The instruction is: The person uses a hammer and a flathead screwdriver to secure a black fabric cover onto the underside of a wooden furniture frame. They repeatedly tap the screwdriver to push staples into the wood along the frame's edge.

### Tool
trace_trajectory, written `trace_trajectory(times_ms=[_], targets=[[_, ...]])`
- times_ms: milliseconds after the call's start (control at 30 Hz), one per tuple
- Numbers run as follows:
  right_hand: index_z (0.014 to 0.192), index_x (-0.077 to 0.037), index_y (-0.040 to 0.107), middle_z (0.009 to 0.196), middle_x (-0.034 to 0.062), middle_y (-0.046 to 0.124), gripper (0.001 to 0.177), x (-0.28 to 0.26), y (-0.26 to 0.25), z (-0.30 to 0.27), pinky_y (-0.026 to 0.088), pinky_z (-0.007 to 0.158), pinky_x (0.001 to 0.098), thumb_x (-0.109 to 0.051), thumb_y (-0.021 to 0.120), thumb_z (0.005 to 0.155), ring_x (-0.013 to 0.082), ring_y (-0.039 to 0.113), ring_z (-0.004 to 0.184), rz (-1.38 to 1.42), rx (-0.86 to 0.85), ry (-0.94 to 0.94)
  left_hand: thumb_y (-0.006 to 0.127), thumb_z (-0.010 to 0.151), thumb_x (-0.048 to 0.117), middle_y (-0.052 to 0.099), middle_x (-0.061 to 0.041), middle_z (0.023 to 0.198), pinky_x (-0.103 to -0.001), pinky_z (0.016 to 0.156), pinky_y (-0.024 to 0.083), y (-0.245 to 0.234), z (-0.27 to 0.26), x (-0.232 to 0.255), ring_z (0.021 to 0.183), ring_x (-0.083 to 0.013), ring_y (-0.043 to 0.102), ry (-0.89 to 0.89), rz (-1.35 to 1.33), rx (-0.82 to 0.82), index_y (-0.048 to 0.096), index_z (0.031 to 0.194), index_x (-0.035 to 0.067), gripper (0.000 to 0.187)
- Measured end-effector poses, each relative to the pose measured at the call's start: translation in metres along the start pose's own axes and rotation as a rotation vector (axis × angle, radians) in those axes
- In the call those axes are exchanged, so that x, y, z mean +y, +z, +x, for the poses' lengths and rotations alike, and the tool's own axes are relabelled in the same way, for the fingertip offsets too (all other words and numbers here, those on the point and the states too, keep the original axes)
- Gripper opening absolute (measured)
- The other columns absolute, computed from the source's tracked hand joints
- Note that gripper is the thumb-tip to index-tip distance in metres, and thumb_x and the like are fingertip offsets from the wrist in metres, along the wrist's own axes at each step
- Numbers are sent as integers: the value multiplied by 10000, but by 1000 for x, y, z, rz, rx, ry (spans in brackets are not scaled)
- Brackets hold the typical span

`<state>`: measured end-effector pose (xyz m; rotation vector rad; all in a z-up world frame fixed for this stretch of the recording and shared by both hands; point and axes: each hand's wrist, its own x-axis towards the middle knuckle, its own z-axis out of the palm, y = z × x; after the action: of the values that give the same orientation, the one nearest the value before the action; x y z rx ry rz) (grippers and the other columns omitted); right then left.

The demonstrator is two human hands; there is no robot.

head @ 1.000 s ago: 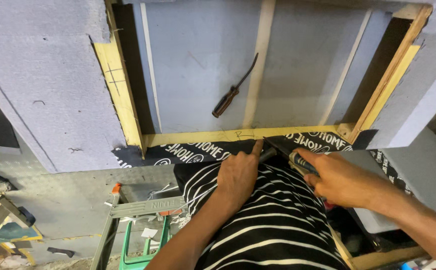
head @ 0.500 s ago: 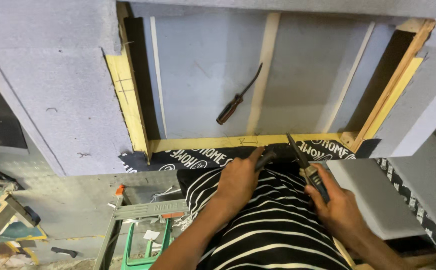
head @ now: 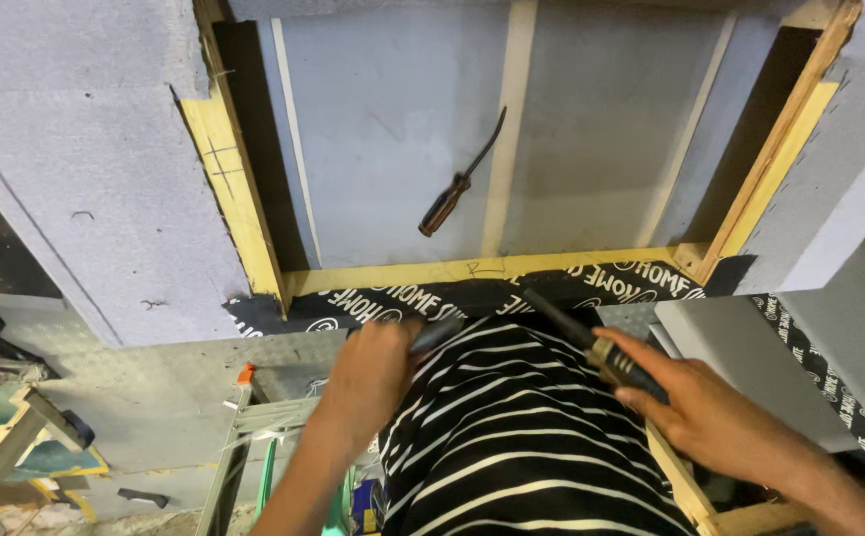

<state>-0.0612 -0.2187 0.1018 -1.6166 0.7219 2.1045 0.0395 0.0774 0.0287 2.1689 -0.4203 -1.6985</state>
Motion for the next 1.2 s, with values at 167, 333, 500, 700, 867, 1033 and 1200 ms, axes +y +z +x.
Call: trace_trajectory(times_ms=[167, 333, 500, 700, 867, 1033, 1200], targets=[[1618, -335, 314, 883, 28, 774, 702, -11, -15, 4, 614, 718, 320, -235, 578, 976, 159, 759, 679, 332, 82, -23, 658, 781, 8, 705, -200, 924, -471, 679, 596, 11, -22, 6, 835, -398, 716, -102, 264, -5, 684, 1024, 52, 249], [1608, -345, 328, 869, 77, 771, 654, -27, -36, -2, 623, 719, 346, -212, 571, 1016, 172, 743, 672, 143, 50, 29, 595, 815, -62, 708, -204, 780, -485, 628, 580, 29, 19, 40, 706, -392, 719, 190, 41, 135, 513, 1442, 112, 655], [1556, -289, 401, 881, 67, 753, 565, -28, -55, 0, 625, 712, 322, -228, 578, 1024, 183, 760, 705, 180, -12, 30, 628, 792, -46, 698, -198, 722, -445, 657, 587, 55, 48, 55, 677, -350, 704, 299, 131, 103, 383, 1546, 57, 799], [1625, -131, 215, 914, 184, 710, 692, -13, -60, 20, 675, 678, 427, -113, 526, 1007, 277, 732, 786, 617, -150, 117, 658, 783, -25, 692, -206, 719, -454, 644, 583, 70, 55, 46, 661, -358, 697, 308, 86, 92, 365, 1550, 60, 826], [1540, -106, 387, 766, 153, 660, 619, -8, -53, 28, 505, 499, 369, -216, 607, 972, 228, 637, 623, 828, -135, 37, 641, 806, -43, 707, -213, 723, -466, 650, 585, 68, 57, 48, 657, -365, 707, 310, 63, 116, 395, 1546, 63, 786], [1555, -194, 408, 743, 152, 702, 584, -13, -29, 26, 544, 505, 360, -253, 615, 1012, 220, 616, 554, 424, 79, 44, 637, 782, -54, 701, -225, 725, -466, 645, 588, 62, 56, 45, 660, -372, 707, 291, 31, 54, 385, 1541, 49, 806], [1602, -133, 328, 710, 118, 696, 630, 0, 4, 25, 560, 454, 319, -234, 537, 1016, 159, 618, 447, -464, 498, -266, 622, 809, -60, 707, -240, 765, -466, 669, 584, 58, 57, 49, 695, -375, 712, 299, -20, 88, 403, 1540, 55, 771]])
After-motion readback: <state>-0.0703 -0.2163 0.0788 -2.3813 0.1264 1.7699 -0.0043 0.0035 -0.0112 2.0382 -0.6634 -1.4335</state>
